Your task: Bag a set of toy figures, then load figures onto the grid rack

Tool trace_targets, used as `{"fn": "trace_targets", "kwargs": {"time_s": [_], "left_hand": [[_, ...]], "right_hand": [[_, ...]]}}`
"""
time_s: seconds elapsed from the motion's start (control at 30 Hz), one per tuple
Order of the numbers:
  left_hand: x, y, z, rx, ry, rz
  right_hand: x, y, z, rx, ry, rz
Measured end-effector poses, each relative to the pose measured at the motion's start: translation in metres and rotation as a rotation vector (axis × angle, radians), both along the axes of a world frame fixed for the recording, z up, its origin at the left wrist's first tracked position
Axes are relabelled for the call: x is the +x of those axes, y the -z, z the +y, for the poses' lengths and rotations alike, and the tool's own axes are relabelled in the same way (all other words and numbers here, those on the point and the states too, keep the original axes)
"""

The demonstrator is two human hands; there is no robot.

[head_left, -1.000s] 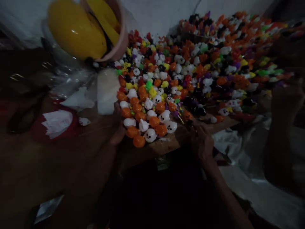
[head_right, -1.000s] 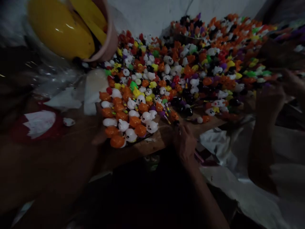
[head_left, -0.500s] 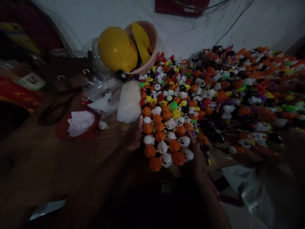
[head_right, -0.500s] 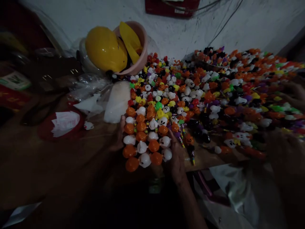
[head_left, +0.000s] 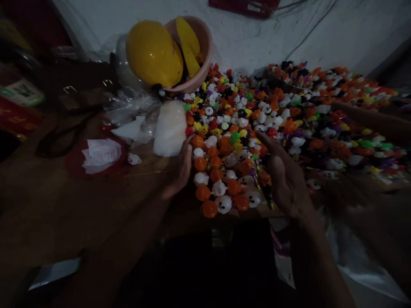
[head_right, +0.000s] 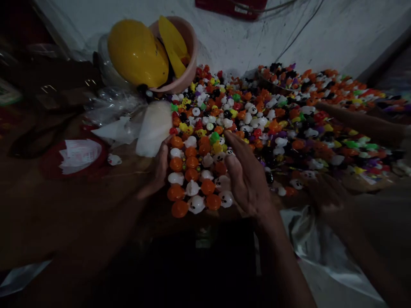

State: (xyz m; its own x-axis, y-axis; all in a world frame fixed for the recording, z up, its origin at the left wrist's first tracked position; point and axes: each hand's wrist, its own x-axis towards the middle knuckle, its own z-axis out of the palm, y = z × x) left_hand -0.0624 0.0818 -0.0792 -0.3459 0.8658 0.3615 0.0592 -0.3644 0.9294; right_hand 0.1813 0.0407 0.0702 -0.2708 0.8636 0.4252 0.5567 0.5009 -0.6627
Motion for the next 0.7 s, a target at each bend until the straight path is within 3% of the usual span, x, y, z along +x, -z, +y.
{"fn": "trace_targets", "kwargs": {"time_s": [0.13, 0.27, 0.37, 0.53, 0.7], "left_hand": [[-0.008, -0.026, 0.005, 0.08, -0.112, -0.108], [-0.032, -0.042, 0.009, 0.19, -0.218, -0.178], [-0.046, -0.039, 0.017, 0.169, -0.233, -0.286], [-0.04, -0.017, 0.026, -0.134, -0.114, -0.495], [-0.016, -0.016, 0.012, 0.032, 0.088, -0.172]], "right_hand": [[-0.01, -0.011, 0.012, 0.018, 0.059, 0.052], [-0.003, 0.004, 0.021, 0.028, 0.102, 0.088], [-0.002, 0.019, 0.027, -0.043, 0.027, 0.008], [-0.021, 0.028, 0.033, -0.06, -0.158, -0.251], [-0.047, 0.033, 0.04, 0.048, -0.269, -0.584]]}}
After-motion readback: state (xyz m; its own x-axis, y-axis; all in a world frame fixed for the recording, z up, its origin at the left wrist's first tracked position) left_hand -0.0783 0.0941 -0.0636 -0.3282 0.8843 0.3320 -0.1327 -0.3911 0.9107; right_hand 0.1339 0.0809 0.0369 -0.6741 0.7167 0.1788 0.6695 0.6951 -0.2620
